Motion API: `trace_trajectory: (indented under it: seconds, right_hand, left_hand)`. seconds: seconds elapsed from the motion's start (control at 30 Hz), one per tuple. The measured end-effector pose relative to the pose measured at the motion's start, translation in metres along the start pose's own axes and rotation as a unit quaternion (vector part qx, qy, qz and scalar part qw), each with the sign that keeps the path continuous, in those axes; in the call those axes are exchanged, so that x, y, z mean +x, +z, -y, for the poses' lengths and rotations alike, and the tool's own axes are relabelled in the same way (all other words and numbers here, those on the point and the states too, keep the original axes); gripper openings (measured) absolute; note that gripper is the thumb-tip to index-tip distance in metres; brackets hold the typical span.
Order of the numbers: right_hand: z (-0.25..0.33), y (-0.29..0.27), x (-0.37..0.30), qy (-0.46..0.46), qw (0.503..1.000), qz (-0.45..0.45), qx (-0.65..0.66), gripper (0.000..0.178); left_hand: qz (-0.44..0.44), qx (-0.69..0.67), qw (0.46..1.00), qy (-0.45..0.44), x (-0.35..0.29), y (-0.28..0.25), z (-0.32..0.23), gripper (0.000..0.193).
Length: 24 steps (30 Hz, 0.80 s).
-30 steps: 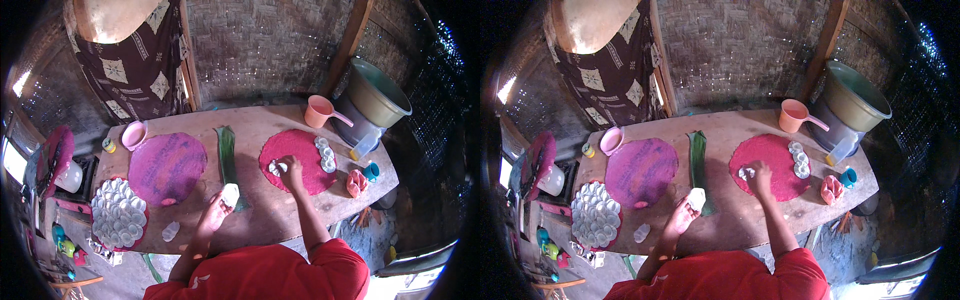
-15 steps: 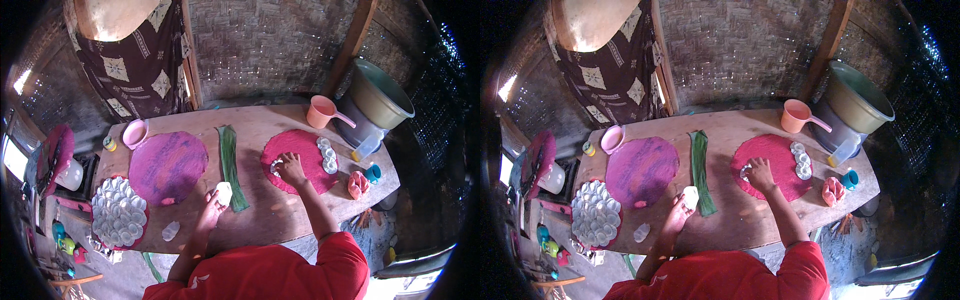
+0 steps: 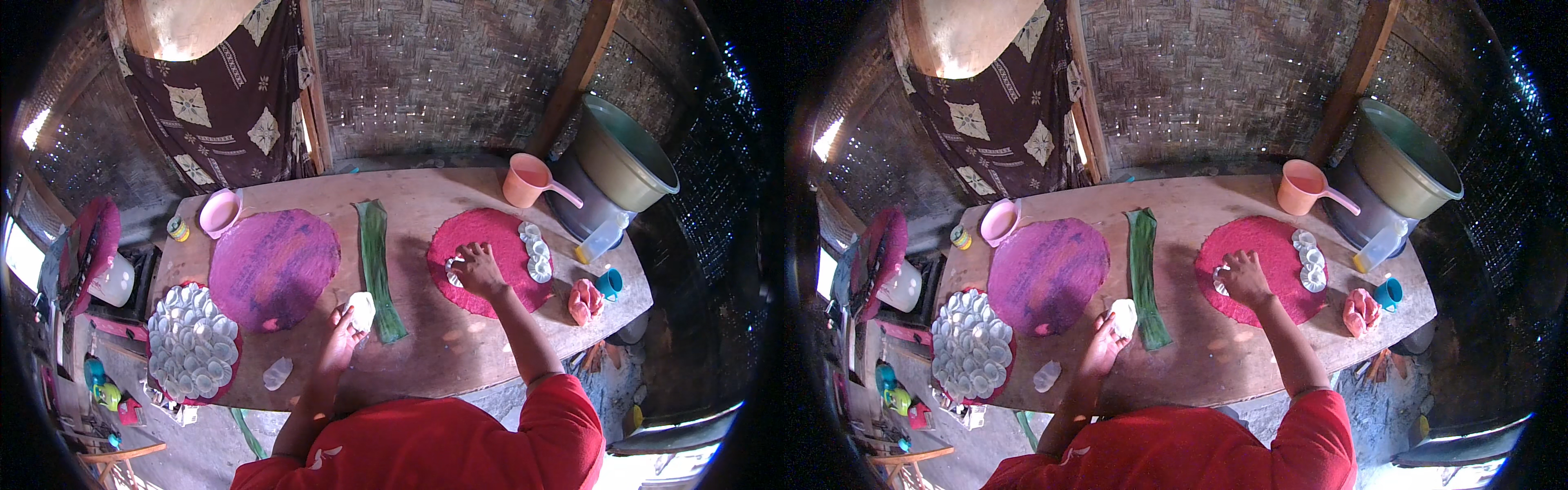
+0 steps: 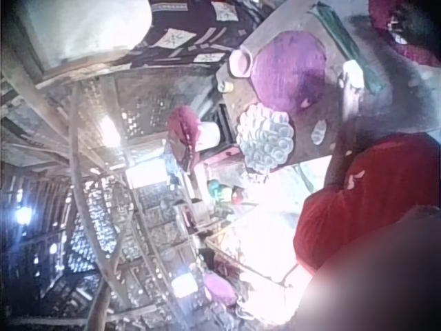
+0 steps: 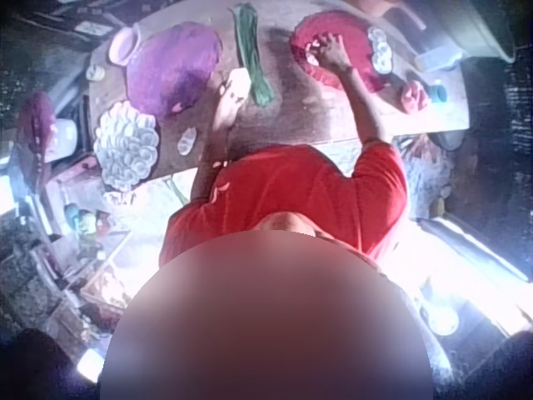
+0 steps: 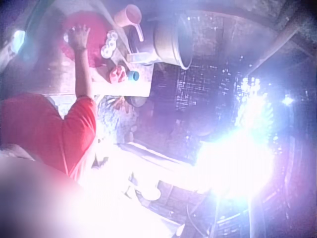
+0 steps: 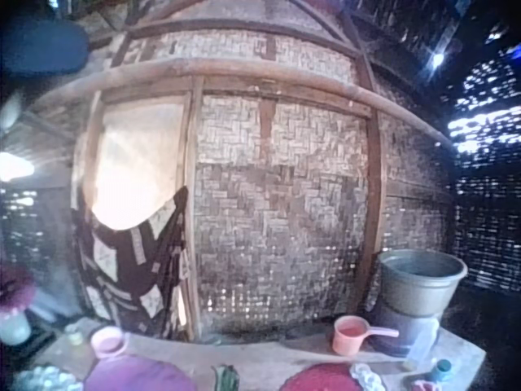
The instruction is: The person repeatedly takes small pieces of white dough, rolls them between the palms, and places them on a green leaf strip on the table. The person also briefly walks away to retrieve a small container and returns to continue shaping the dough.
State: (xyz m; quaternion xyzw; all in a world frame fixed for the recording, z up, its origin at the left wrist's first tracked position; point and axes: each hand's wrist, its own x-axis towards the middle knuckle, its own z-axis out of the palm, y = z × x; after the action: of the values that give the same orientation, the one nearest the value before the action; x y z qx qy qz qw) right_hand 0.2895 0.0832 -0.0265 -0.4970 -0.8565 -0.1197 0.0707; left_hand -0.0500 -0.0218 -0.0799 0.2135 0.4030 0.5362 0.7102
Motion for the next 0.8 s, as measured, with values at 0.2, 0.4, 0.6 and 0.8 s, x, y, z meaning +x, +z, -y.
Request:
trace_trajectory:
  seconds: [0.2,0.4,0.6,0.8]
  right_hand:
    - [0.003,-0.001,-0.005,-0.010,1.000,0.001,0.007,0.014]
    - [0.010,0.002,-0.010,0.027,0.998,-0.019,0.048,0.012]
    - [0.007,0.012,-0.007,0.159,0.971,-0.021,0.176,0.017]
    - [-0.019,0.027,-0.005,0.282,0.871,-0.115,0.386,0.017]
  left_hand:
    - [0.008,-0.008,1.000,0.007,-0.003,0.002,-0.001,0.033]
    - [-0.002,0.004,1.000,-0.006,-0.004,0.003,-0.003,0.036]
    - [0.008,-0.009,1.000,-0.005,-0.004,0.001,-0.002,0.037]
    - [-0.007,-0.034,0.999,0.021,-0.013,-0.001,-0.016,0.033]
